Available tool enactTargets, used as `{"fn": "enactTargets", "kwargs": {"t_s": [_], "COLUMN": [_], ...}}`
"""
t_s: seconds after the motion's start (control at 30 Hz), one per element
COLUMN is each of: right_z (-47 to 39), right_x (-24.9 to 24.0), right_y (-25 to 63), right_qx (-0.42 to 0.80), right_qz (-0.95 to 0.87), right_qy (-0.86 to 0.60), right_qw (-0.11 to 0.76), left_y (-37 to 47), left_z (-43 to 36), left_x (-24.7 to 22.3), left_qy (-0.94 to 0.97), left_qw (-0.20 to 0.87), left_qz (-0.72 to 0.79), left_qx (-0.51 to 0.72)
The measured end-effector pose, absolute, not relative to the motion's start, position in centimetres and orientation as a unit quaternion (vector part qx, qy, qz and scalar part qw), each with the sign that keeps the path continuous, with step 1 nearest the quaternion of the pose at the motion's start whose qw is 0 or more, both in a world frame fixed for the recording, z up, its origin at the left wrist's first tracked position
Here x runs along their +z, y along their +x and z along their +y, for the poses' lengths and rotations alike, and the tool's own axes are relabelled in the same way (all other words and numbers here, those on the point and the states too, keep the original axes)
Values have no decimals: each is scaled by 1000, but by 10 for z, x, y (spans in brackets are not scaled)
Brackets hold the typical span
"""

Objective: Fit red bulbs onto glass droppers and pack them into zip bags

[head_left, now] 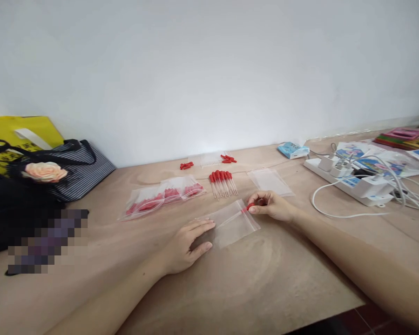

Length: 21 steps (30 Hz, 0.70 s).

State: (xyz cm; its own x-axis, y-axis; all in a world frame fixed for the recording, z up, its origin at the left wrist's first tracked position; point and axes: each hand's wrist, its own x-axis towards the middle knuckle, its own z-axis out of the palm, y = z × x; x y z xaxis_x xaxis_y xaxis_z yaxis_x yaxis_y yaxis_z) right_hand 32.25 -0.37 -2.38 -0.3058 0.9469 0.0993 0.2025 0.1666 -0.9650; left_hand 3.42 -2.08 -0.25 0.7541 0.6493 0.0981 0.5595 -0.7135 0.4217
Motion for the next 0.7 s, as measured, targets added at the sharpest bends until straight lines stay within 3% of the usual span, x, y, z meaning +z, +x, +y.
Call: {"fn": "enactTargets", "kwargs": {"t_s": [0.7], "right_z": [-9], "right_x": [-27], "right_y": [305], "right_qx": [489], "right_qz": [-646], "right_qy": [-442], "right_qw": [385], "left_y": [31], "left_z": [-19], "left_x": [-7], "left_qy": [951], "left_qw": [138], "left_qz": [261], "left_qx": [90]}}
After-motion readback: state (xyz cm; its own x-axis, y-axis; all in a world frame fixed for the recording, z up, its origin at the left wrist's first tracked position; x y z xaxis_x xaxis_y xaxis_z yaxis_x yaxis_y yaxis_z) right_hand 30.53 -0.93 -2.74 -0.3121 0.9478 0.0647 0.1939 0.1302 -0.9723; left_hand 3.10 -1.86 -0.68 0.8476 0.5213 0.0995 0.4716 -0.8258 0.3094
